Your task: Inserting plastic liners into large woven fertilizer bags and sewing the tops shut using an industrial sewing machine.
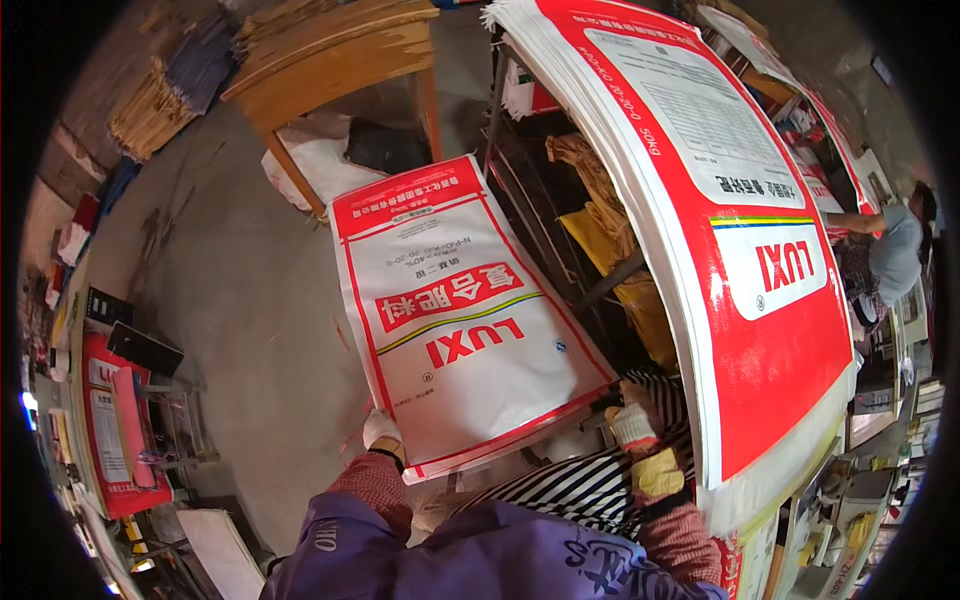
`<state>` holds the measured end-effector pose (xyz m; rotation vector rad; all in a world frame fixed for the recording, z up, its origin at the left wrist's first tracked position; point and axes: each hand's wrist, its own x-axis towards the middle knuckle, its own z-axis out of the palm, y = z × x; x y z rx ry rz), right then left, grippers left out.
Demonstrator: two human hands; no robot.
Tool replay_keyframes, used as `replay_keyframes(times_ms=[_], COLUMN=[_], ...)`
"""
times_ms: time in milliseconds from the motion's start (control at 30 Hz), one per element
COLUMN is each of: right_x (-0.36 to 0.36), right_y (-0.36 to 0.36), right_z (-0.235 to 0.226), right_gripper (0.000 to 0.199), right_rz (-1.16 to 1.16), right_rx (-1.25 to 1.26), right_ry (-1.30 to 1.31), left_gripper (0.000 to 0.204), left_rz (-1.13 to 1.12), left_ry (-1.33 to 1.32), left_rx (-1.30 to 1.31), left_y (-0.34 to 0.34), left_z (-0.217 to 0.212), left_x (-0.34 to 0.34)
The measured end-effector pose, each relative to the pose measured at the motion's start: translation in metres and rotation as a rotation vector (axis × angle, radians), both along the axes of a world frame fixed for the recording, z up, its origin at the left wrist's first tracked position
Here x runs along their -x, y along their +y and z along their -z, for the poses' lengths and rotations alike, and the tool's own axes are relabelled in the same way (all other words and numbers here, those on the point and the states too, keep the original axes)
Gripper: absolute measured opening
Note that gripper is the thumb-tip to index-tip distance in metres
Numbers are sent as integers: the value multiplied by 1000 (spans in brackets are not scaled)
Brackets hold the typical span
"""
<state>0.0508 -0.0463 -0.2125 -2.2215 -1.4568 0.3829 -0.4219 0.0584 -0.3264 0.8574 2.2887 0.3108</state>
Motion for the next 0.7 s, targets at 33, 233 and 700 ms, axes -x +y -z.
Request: replay_keyframes(times_ms=[33,233,700], right_x=[35,57,68], right_y=[17,-28,-118], right_z=[-33,-98,-210], right_gripper=[48,52,48], right_rz=[-22,-100,-244], right_rx=[202,68,32], right_ry=[107,90,778], left_gripper=[37,33,44], left_rz=[-61,290,1127], left_ry=[-5,188,266], left_rx=[-99,115,-767], left_y=[-22,0,81], left_z=[22,-54,-164], left_x=[53,7,-132])
